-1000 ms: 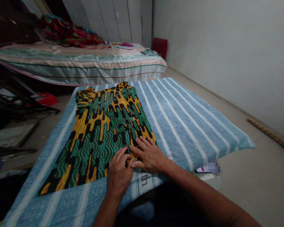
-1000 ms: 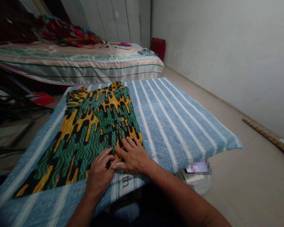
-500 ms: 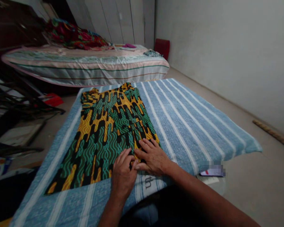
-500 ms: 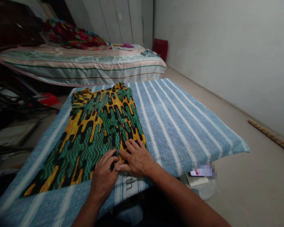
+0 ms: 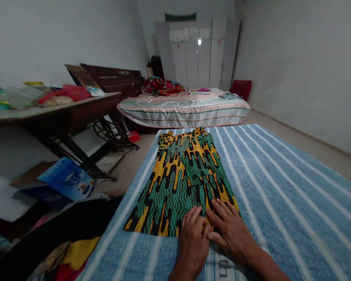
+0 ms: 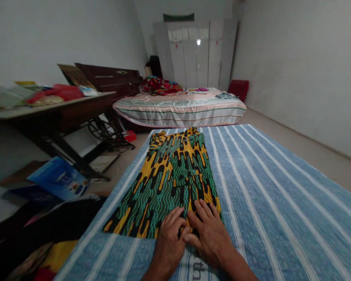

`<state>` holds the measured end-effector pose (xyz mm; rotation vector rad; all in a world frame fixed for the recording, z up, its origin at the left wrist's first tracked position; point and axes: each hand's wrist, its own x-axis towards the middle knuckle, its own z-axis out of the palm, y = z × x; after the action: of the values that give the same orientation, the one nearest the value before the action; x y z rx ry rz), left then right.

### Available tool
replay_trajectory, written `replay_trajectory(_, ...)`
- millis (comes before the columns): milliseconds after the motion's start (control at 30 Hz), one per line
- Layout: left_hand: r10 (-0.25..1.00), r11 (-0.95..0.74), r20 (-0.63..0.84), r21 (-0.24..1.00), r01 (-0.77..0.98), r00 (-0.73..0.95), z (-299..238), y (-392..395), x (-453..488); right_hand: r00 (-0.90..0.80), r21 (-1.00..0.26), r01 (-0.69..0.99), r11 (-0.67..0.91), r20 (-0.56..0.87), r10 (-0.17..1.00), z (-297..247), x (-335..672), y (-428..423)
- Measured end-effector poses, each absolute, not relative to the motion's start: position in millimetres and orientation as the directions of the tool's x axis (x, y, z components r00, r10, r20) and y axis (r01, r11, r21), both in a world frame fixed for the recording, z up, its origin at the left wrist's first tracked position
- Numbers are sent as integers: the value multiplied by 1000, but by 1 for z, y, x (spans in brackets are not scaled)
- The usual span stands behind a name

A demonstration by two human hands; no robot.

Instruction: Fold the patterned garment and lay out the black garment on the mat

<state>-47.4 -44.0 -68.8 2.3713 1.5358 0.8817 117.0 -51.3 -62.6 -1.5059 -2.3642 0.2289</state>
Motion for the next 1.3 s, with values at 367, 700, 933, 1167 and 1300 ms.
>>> replay_trajectory(367, 924, -369, 279, 479, 797, 260, -66, -48, -44, -450, -163, 848, 504, 280, 848, -91, 122, -44)
replay_trajectory(700, 931, -357, 258, 495, 792, 259, -65, -49, -44, -468, -82, 845, 528, 365, 805, -104, 126, -43)
replay_trajectory(933, 942, -332, 222, 508, 795, 252, -67, -52, -44, -485, -24, 840, 542, 416, 769, -109, 127, -42)
replay_trajectory(1167, 921, -381, 276, 490, 784, 276, -73, -51, -48, -520, 55, 824, 564, 470, 713, -113, 128, -38)
replay_trajectory(1300, 915, -391, 302, 501, 772, 268, -79, -50, -49, -537, 118, 813, 570, 529, 657, -118, 129, -36)
